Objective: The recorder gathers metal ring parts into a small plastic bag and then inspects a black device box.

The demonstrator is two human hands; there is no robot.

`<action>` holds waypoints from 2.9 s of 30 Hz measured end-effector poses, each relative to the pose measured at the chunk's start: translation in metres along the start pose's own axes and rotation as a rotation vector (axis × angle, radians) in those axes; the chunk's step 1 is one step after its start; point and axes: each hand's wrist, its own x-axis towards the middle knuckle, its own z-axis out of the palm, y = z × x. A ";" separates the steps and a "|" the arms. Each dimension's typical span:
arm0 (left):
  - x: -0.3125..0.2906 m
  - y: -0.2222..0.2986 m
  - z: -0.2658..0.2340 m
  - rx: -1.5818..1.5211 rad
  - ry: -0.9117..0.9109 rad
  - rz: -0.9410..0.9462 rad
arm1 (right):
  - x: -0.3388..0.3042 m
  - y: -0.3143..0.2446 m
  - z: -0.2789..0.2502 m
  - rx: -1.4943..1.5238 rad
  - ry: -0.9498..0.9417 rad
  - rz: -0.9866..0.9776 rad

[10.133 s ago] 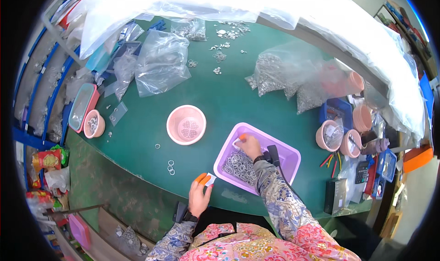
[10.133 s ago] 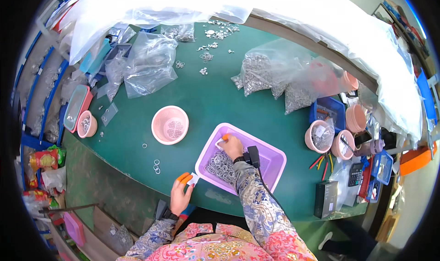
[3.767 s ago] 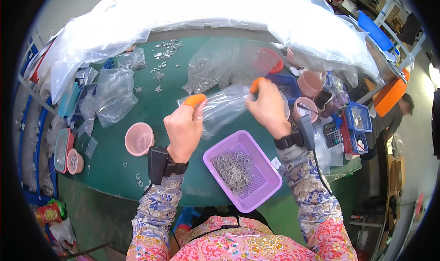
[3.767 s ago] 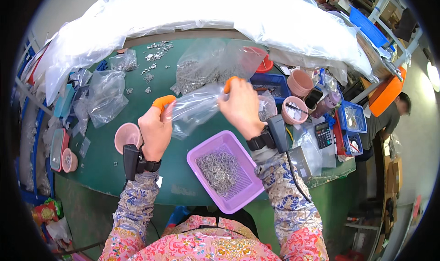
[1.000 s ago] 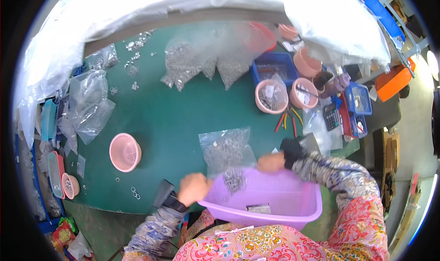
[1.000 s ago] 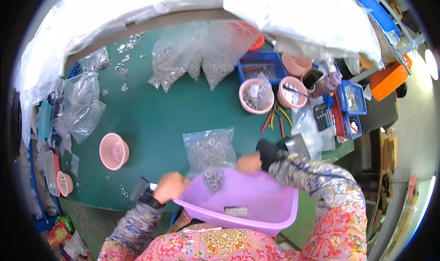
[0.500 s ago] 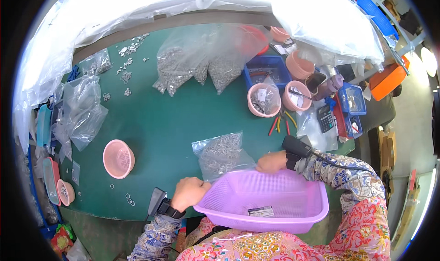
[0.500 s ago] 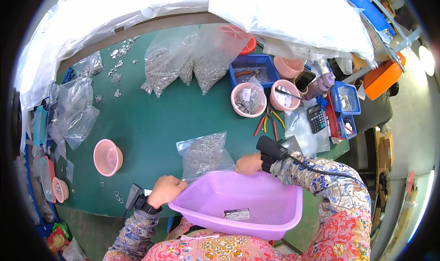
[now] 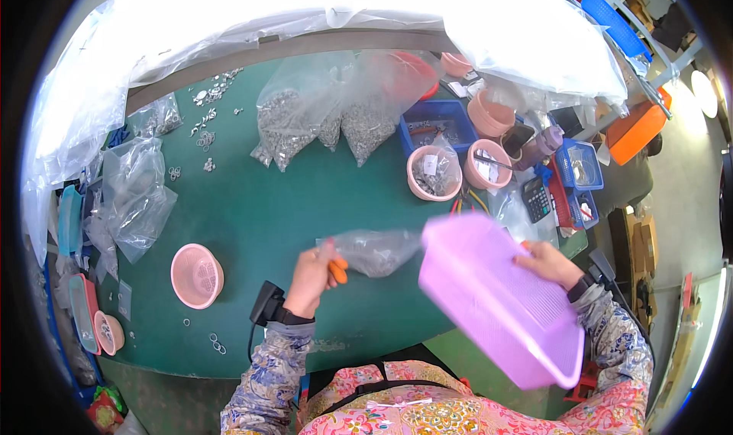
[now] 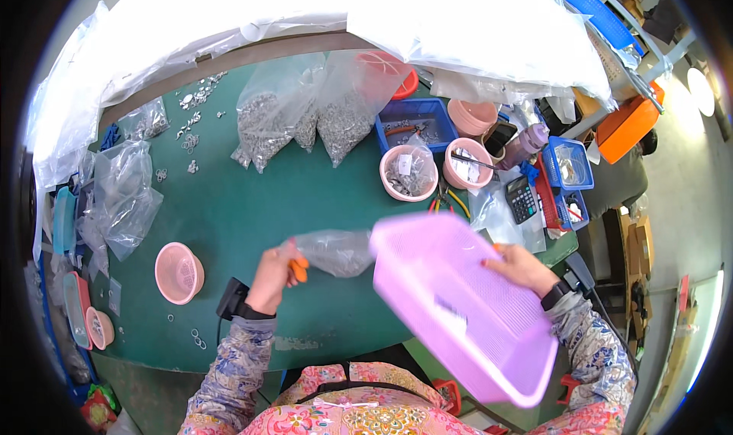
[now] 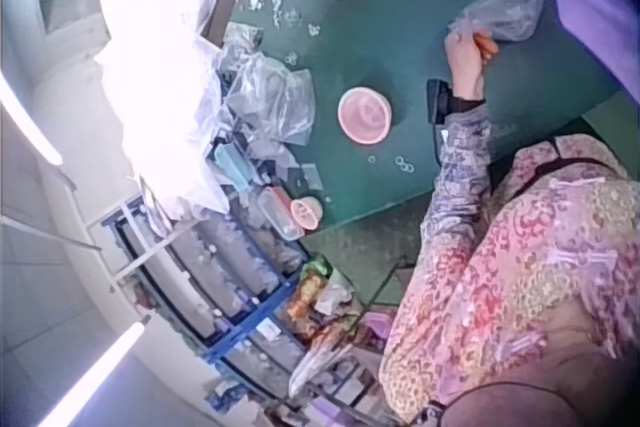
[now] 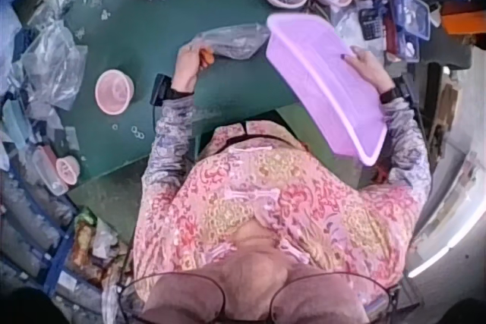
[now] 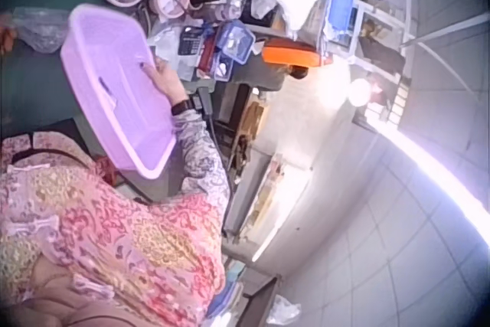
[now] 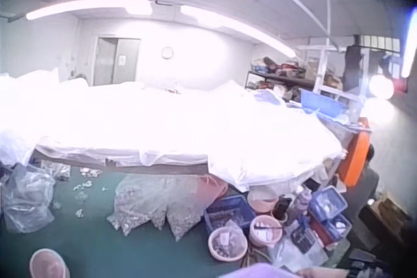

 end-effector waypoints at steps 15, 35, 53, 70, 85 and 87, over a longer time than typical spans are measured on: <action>-0.051 -0.043 -0.147 0.022 0.662 0.146 | 0.224 -0.122 0.229 0.402 0.351 0.066; -0.110 -0.087 -0.055 -0.023 0.697 0.032 | 0.087 0.124 0.236 -0.519 0.503 -0.373; -0.066 -0.001 -0.064 0.985 0.819 0.935 | 0.085 0.121 0.272 -0.609 0.493 -0.176; -0.014 0.023 -0.200 0.814 0.682 0.485 | 0.097 -0.157 0.230 0.119 0.827 -0.591; 0.031 0.076 -0.221 0.465 0.778 0.636 | 0.225 -0.057 0.290 -0.581 0.656 -0.471; 0.013 0.086 -0.211 0.487 0.736 0.548 | 0.223 -0.059 0.296 -0.587 0.555 -0.389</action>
